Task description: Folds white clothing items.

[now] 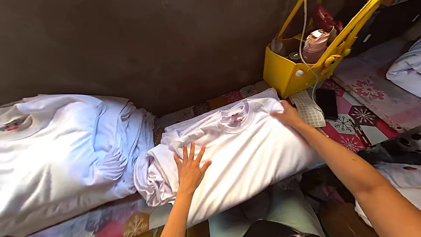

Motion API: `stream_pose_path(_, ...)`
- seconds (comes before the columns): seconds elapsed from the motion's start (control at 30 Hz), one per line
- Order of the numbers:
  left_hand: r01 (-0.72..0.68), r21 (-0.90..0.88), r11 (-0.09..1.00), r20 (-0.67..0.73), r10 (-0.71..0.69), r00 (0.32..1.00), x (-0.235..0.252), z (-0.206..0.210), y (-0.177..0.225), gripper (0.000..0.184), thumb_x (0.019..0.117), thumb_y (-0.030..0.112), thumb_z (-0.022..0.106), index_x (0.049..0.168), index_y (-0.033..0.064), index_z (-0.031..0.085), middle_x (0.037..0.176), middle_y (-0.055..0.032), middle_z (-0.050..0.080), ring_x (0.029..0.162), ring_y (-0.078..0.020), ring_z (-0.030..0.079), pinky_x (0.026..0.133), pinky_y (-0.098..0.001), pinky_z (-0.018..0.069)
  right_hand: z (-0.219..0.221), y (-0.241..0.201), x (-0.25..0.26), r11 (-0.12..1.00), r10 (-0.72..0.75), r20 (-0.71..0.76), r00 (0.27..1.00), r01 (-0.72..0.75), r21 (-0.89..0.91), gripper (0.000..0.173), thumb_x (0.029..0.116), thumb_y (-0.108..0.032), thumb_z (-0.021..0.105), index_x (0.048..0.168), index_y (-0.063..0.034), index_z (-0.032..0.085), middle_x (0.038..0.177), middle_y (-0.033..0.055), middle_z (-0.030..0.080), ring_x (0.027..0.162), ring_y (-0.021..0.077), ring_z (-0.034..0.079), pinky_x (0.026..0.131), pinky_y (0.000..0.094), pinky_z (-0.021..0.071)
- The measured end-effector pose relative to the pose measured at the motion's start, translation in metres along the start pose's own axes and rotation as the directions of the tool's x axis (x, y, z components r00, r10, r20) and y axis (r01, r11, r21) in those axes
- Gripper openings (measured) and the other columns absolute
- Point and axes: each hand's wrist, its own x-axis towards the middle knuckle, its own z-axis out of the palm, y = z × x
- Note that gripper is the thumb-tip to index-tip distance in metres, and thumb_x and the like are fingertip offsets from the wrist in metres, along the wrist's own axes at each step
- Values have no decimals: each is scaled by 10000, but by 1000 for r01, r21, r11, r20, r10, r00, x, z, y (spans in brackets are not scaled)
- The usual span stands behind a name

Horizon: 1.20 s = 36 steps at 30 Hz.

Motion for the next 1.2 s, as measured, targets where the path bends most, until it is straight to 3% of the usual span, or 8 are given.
stream_pose_path(0.2,348,-19,937,-93,-348,933,15,11,0,706,995,667,411,1544,230,489,1641,-214,317,1509,-557,171,1132,-808,70,21,-20,21,966,-78,-158,984,36,-255,555,1013,-336,647,1449,-14,526,1367,374,537,1246,568,540,983,741,429)
stream_pose_path(0.27,355,3,935,-98,-353,930,21,14,-1,703,994,665,413,1544,233,489,1639,-210,324,1504,-558,188,1131,-807,83,34,-55,12,893,-342,-197,919,252,-373,527,1011,-230,637,1438,56,519,1501,380,411,1410,559,376,1110,736,295)
stream_pose_path(0.4,355,-13,935,-105,-355,929,26,20,-1,687,989,661,440,1529,242,511,1631,-199,346,1499,-557,206,1139,-796,94,109,-80,-3,707,-592,53,804,550,-444,921,965,-730,390,1609,-75,332,1708,215,127,1591,378,68,1212,721,34)
stream_pose_path(0.5,305,-194,932,-285,-351,892,18,20,-9,653,1003,530,533,1501,108,530,1608,-238,366,1501,-495,274,1201,-694,161,147,-79,-2,768,-518,144,843,533,-354,943,938,-723,499,1491,39,470,1660,280,228,1566,440,136,1192,748,33)
stream_pose_path(0.63,388,-375,842,-590,-540,601,-14,-28,-21,674,936,283,651,1389,-177,462,1467,-418,410,1393,-561,387,1170,-589,313,153,-115,-34,768,-641,-176,747,619,-165,575,993,-368,619,1283,126,571,1216,341,623,1177,525,581,1026,689,375)
stream_pose_path(0.77,636,-618,463,-64,-835,546,4,-59,-61,628,996,398,657,1358,-101,541,1314,-307,606,1262,-417,577,1098,-560,425,163,-158,-32,831,-541,176,822,492,261,655,976,-201,708,1503,44,406,1306,302,622,1206,434,623,1069,596,461)
stream_pose_path(0.9,429,-829,359,-151,-883,445,29,-48,-97,264,970,206,708,910,-45,649,780,-108,605,748,-181,584,768,-396,499,149,-178,-5,666,-531,-122,839,501,552,479,982,-58,622,1434,18,482,1300,220,636,1068,260,668,942,434,551)
stream_pose_path(1.2,48,-998,-38,57,-865,499,31,-61,-84,144,1035,113,585,1066,-13,648,923,-80,669,826,-128,643,799,-332,554,179,-150,19,954,-288,119,950,274,119,395,1047,-93,537,1411,57,506,1129,318,648,1070,475,638,976,630,471)
